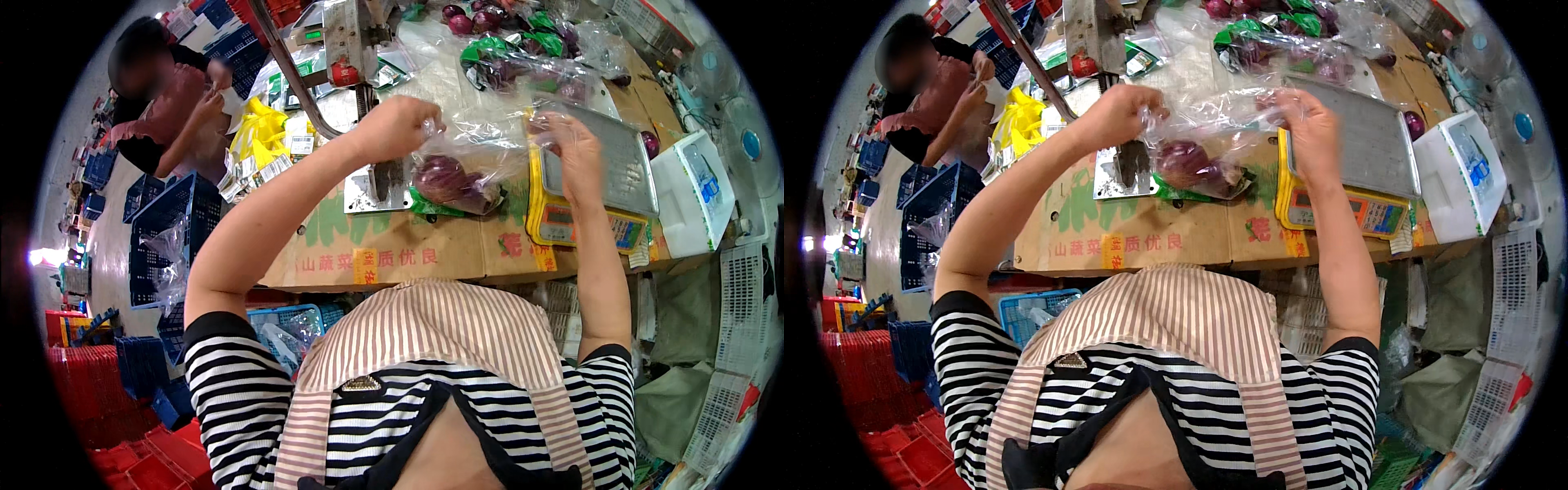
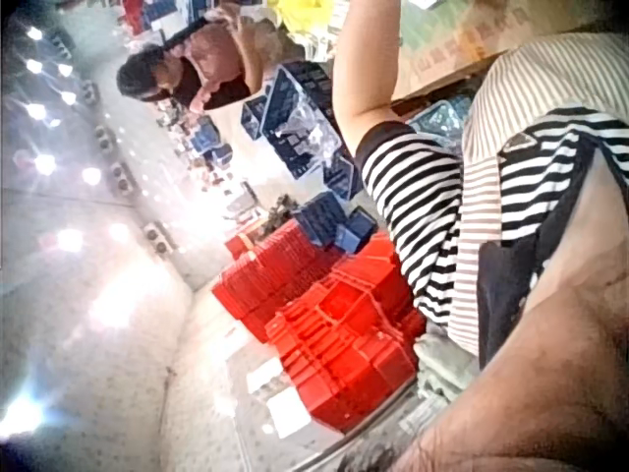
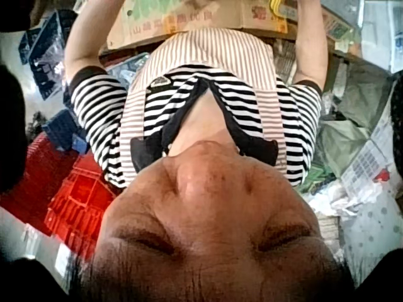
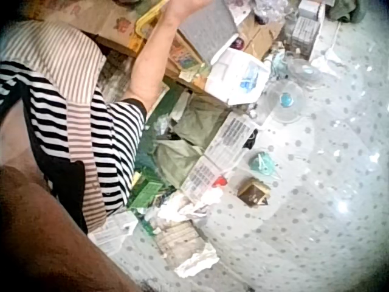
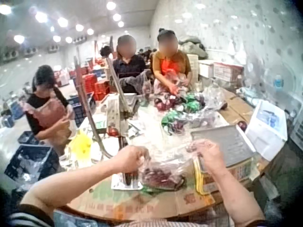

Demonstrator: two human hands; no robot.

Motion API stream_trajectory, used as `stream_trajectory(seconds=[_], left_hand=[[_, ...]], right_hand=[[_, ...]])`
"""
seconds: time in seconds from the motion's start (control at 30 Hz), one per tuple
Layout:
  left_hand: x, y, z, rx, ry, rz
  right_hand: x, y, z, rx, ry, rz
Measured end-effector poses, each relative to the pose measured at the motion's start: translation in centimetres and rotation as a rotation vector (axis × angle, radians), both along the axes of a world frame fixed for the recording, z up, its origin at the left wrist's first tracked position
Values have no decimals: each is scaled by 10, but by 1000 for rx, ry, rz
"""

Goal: The person places red onions into clear plastic bags, weighs them on a digital scale, and seals them using a heat-sealing machine. The sealed bags are then placed into a blue crate. The process is repeated continuously throughout the clip.

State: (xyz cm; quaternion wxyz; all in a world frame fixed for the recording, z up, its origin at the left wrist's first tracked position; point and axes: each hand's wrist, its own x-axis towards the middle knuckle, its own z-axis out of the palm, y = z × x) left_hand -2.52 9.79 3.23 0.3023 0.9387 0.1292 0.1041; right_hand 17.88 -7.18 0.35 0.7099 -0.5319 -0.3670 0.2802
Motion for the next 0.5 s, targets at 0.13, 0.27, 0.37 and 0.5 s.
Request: stream_trajectory(seconds=[0.13,0.27,0.37,0.5], left_hand=[[2,4,-62,-379,37,40],[-8,-18,-133,-287,18,18],[0,-26,-148,-583,-202,254],[9,-27,-142,-611,-261,394]], right_hand=[[-1,2,-28,23,-23,30],[0,2,-66,-20,-461,13],[-27,-6,-121,-373,-848,169],[-39,13,-153,-415,-741,16]])
